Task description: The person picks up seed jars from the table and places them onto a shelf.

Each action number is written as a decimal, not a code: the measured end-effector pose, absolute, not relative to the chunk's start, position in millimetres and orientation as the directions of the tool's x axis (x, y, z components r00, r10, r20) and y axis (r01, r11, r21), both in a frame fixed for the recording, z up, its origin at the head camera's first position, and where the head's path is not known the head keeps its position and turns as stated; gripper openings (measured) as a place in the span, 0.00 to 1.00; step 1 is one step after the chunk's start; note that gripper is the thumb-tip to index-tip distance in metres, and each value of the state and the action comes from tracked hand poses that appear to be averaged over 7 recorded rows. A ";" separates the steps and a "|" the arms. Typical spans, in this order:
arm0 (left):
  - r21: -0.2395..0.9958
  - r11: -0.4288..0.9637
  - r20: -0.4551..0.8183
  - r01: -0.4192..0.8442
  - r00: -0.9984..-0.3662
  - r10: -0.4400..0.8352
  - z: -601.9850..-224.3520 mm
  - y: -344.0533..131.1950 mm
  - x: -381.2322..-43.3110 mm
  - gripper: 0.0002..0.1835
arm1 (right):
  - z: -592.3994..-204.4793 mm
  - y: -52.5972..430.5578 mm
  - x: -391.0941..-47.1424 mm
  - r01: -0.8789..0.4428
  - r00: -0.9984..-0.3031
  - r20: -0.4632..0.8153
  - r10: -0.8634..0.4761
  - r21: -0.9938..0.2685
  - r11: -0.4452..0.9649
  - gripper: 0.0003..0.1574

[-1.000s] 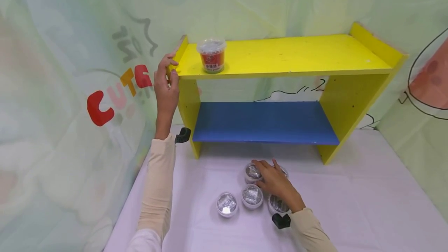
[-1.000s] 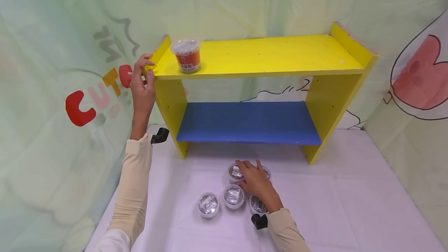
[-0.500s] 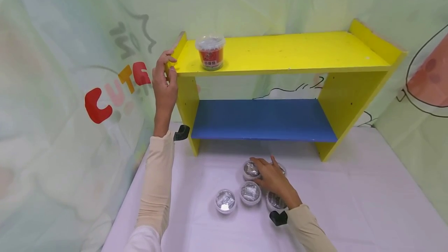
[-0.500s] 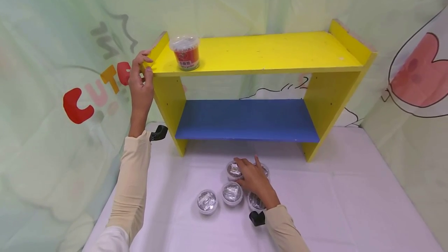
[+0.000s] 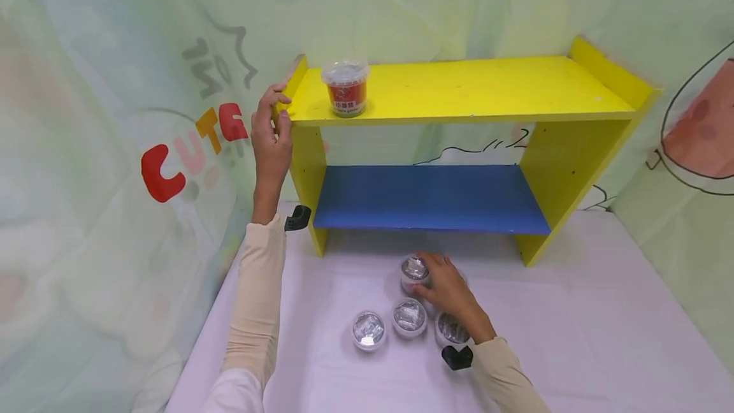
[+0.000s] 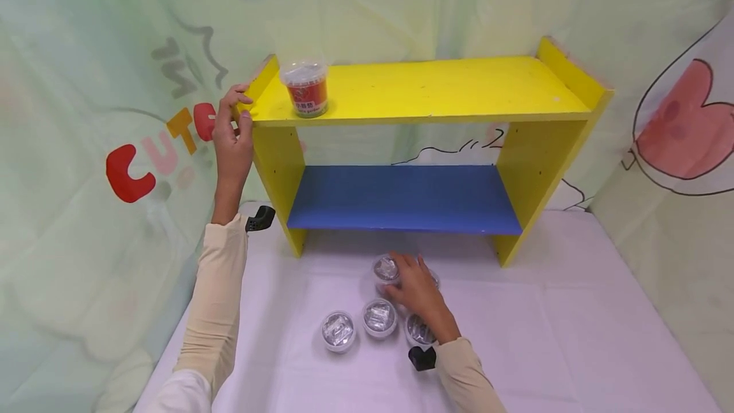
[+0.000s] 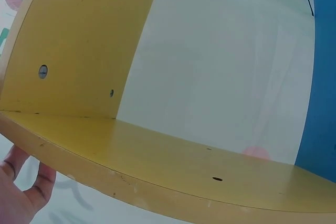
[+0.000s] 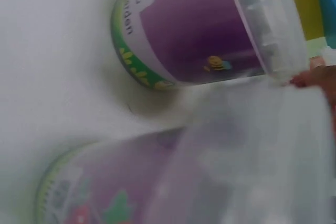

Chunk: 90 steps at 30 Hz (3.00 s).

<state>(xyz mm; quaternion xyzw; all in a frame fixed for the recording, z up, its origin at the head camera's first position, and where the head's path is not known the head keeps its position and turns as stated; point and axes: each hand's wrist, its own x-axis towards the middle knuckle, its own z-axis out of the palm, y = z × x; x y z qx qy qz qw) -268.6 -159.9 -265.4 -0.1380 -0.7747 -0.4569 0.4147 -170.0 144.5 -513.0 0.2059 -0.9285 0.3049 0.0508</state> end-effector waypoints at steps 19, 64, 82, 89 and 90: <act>0.606 0.539 0.754 0.585 -0.638 -0.155 -279.7 -166.5 -269.0 0.13 | -507.5 140.4 -163.8 -0.391 -0.920 0.288 -0.265 -0.699 0.599 0.45; 0.608 0.517 0.760 0.603 -0.630 -0.159 -264.9 -161.6 -268.2 0.13 | -476.8 138.2 -161.4 -0.328 -0.939 0.263 -0.222 -0.880 0.343 0.44; 0.599 0.536 0.761 0.595 -0.631 -0.150 -264.5 -161.1 -266.4 0.13 | -432.6 133.0 -138.1 -0.293 -0.948 0.238 -0.212 -0.912 0.286 0.42; 0.646 0.509 0.725 0.569 -0.667 -0.173 -257.5 -157.5 -269.4 0.14 | -470.2 141.8 -156.1 -0.294 -0.943 0.238 -0.232 -0.923 0.248 0.43; 0.646 0.502 0.725 0.575 -0.668 -0.168 -256.0 -155.7 -270.2 0.14 | -477.3 142.5 -155.6 -0.289 -0.945 0.234 -0.229 -0.926 0.243 0.43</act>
